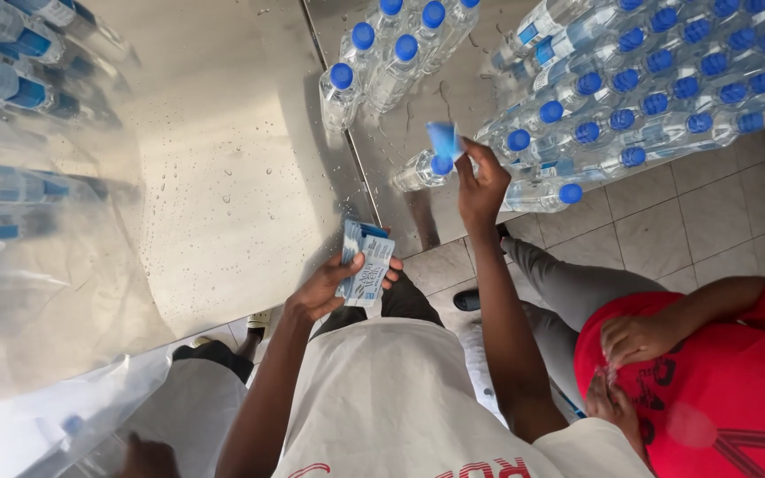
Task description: Applying adhesive labels to plastic water bottles on a production line table
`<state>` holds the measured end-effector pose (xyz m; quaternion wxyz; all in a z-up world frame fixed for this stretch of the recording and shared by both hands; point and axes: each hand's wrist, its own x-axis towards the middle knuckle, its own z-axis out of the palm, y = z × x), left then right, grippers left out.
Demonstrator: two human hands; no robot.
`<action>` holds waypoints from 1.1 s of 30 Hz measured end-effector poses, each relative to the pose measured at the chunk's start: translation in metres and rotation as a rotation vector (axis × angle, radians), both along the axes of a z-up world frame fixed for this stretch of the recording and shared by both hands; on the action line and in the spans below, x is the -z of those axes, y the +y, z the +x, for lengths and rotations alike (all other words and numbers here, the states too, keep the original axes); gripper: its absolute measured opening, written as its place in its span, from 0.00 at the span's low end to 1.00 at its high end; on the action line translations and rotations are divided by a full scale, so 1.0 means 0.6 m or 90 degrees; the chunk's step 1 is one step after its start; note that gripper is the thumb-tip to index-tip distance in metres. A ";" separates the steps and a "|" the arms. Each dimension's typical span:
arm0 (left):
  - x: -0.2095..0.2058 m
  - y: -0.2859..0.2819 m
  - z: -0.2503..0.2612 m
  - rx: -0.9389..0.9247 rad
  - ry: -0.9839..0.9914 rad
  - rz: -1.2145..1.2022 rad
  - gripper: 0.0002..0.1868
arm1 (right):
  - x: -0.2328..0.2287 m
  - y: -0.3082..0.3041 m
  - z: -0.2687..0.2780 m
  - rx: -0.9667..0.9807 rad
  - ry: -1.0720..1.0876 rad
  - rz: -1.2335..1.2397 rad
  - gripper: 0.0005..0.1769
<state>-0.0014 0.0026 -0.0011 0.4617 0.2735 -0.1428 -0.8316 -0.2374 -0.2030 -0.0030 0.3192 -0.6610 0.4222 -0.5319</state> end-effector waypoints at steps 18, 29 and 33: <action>-0.010 0.012 0.010 -0.015 -0.012 0.052 0.35 | 0.011 0.056 0.016 -0.040 0.028 0.011 0.48; -0.034 0.021 0.022 -0.047 -0.009 0.035 0.33 | 0.034 0.048 0.004 -0.052 0.112 0.009 0.38; -0.016 0.029 0.019 -0.036 -0.009 0.051 0.33 | 0.113 0.050 0.000 -0.046 0.110 0.098 0.38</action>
